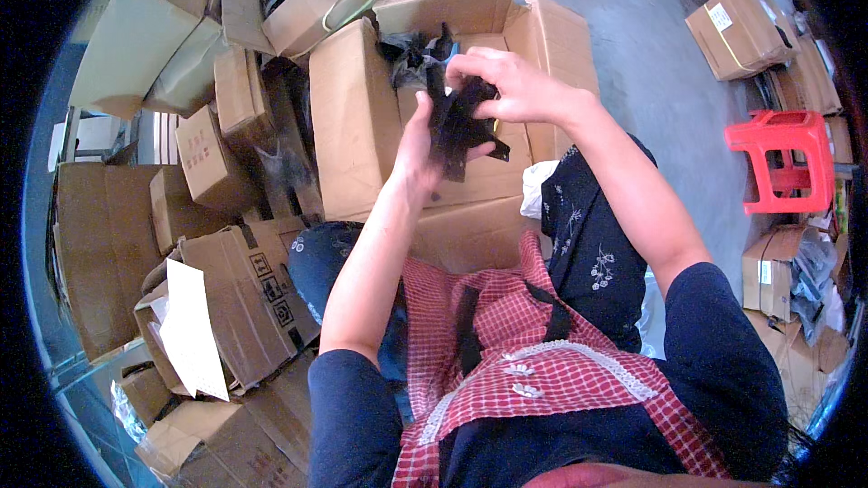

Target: The person labels black plastic components, wipes them with a cloth, and places them into plastic bags.

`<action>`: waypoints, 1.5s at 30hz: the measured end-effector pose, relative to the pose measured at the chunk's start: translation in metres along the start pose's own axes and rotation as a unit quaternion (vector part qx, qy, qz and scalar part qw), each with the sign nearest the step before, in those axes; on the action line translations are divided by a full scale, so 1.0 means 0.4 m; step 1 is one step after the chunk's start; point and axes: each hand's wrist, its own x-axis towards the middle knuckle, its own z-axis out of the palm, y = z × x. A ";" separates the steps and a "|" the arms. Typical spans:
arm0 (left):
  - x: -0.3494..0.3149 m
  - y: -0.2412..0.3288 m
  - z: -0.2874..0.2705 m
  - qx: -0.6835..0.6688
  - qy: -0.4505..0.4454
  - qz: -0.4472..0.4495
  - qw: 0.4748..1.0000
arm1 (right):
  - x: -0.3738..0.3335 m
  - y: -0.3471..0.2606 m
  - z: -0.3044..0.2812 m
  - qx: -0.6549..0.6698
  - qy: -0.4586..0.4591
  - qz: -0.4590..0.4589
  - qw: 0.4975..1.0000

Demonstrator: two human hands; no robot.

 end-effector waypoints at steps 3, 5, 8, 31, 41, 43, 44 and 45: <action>-0.004 -0.007 0.017 0.064 0.022 -0.037 0.997 | -0.010 0.038 0.003 0.030 -0.030 -0.014 0.999; -0.038 0.004 0.057 0.062 0.044 -0.050 0.996 | -0.016 0.027 -0.022 0.151 -0.064 0.079 0.983; -0.054 0.025 0.044 0.094 0.051 -0.076 0.991 | -0.022 0.039 -0.035 0.297 -0.040 0.148 0.943; -0.069 0.076 0.076 0.020 0.035 0.212 0.976 | 0.012 0.029 -0.013 0.575 0.056 0.271 0.769; -0.066 0.094 0.043 -0.013 -0.007 0.246 0.969 | 0.025 -0.001 -0.012 0.614 -0.002 0.213 0.760; -0.082 0.098 0.059 -0.018 -0.010 0.240 0.971 | 0.029 0.004 -0.011 0.617 -0.004 0.222 0.755; -0.089 0.101 0.067 -0.020 -0.012 0.237 0.971 | 0.029 0.007 -0.011 0.619 -0.005 0.226 0.753; -0.090 0.103 0.068 -0.016 -0.008 0.235 0.972 | 0.029 0.010 -0.010 0.619 -0.005 0.228 0.752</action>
